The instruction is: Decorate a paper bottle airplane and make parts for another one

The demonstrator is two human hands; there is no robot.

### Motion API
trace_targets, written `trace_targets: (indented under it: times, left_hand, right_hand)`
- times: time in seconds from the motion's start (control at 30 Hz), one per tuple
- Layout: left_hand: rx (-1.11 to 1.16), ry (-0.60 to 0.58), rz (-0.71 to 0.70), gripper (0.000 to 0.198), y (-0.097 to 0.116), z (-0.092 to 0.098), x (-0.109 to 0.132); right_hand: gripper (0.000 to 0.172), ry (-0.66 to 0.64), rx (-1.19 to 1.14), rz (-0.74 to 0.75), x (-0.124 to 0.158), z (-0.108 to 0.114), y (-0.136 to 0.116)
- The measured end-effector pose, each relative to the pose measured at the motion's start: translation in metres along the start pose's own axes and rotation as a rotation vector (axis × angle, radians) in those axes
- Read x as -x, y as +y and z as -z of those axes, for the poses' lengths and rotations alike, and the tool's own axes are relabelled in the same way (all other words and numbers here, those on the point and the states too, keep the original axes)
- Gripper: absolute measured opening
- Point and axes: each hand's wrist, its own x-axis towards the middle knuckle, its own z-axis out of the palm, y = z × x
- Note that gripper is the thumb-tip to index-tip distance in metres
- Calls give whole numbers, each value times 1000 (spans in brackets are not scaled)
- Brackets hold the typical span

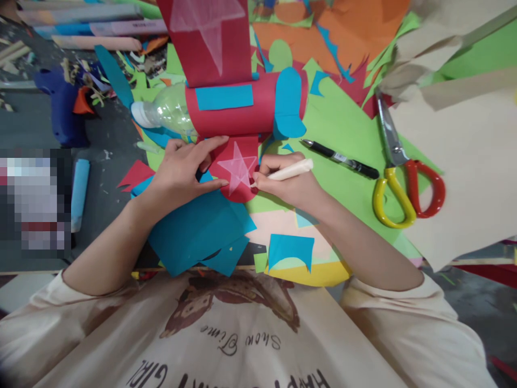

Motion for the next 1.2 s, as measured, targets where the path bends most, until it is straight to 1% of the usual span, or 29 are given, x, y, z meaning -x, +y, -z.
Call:
trace_targets:
  times: [0.07, 0.17, 0.23, 0.33, 0.47, 0.63, 0.73, 0.93, 1.0, 1.13, 1.2]
  left_hand:
    - [-1, 6, -5, 67, 0, 0, 0]
    - [-4, 1, -1, 68, -1, 0, 0]
    - [-2, -1, 2, 68, 0, 0, 0]
    - [3, 1, -8, 68, 0, 1, 0]
    - [-4, 15, -22, 68, -1, 0, 1]
    - [-9, 16, -26, 68, -2, -1, 1]
    - [-11, 0, -9, 67, -1, -1, 0]
    - [-12, 0, -5, 66, 0, 0, 0]
    - [-11, 11, -14, 66, -1, 0, 0]
    - [-13, 7, -16, 67, -1, 0, 0]
    - [-13, -2, -14, 67, -1, 0, 0]
  right_hand:
    - [32, 27, -28, -6, 1, -1, 1]
    - [32, 144, -66, 10, 2, -4, 4]
    - [33, 186, -50, 18, 2, -6, 5]
    - [35, 186, -6, 17, 2, -6, 5]
    - [34, 161, 13, 35, 1, -5, 3]
    - [39, 85, 20, 10, 0, -2, 3]
    - [39, 41, 40, -10, 0, -1, 3]
    - [39, -12, 18, 8, 1, 1, 0]
    - [37, 5, -23, 9, 1, 0, 1]
    - [30, 142, -163, -9, 2, -3, 5]
    - [29, 173, -171, -16, 2, -5, 6]
